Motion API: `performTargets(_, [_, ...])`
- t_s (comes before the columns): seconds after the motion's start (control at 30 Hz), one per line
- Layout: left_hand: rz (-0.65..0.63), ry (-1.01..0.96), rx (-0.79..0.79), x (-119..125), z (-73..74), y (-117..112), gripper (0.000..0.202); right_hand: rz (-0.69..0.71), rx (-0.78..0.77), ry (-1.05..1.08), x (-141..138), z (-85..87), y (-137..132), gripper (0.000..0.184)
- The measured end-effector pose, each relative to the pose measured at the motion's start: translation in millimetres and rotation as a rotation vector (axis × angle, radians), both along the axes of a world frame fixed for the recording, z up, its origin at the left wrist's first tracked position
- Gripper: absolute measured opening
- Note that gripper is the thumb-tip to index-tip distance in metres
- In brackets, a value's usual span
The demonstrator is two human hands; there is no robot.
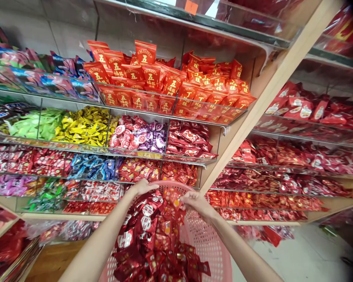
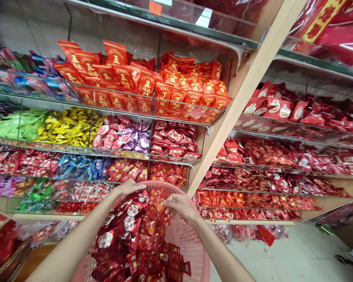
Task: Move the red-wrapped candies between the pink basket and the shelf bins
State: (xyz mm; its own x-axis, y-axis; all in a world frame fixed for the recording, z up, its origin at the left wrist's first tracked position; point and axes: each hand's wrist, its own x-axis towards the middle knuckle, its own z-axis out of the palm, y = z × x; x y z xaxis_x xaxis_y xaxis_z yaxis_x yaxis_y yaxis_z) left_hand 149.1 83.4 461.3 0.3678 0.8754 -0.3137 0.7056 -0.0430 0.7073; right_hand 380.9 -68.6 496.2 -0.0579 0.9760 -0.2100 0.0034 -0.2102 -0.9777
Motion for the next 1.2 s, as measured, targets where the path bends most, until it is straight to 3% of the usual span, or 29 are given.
performTargets(0.13, [-0.029,0.035,0.053,0,1.5,-2,0.054,0.07,-0.137,0.054,6,-15.6,-10,0.028])
performTargets(0.3, [-0.069,0.065,0.072,0,0.9,-1,0.055,0.149,-0.328,0.063,20,-29.4,5,0.026])
performTargets(0.5, [-0.077,0.084,0.09,0,-1.0,1,0.056,0.099,-0.384,-0.037,17,-34.9,20,0.026])
performTargets(0.67, [-0.066,0.074,0.075,0,0.0,1,0.057,0.137,-0.251,-0.263,5,-33.3,19,0.035])
performTargets(0.77, [-0.057,0.064,0.074,0,0.0,1,0.057,0.076,-0.136,-0.548,1,-28.5,16,0.043])
performTargets(0.87, [-0.058,0.069,0.068,1,-1.2,0,0.056,-0.103,0.098,-0.948,-12,-17.0,6,0.044])
performTargets(0.93, [-0.063,0.075,0.066,1,-2.1,0,0.056,-0.135,0.294,-1.125,-29,-8.7,-6,0.037])
performTargets(1.07, [-0.072,0.079,0.09,1,-2.7,-1,0.057,0.165,0.641,-1.244,-79,-7.7,-31,0.035])
performTargets(1.2, [-0.072,0.086,0.125,1,-2.9,-2,0.058,0.308,0.697,-1.402,-112,-24.1,-38,0.055])
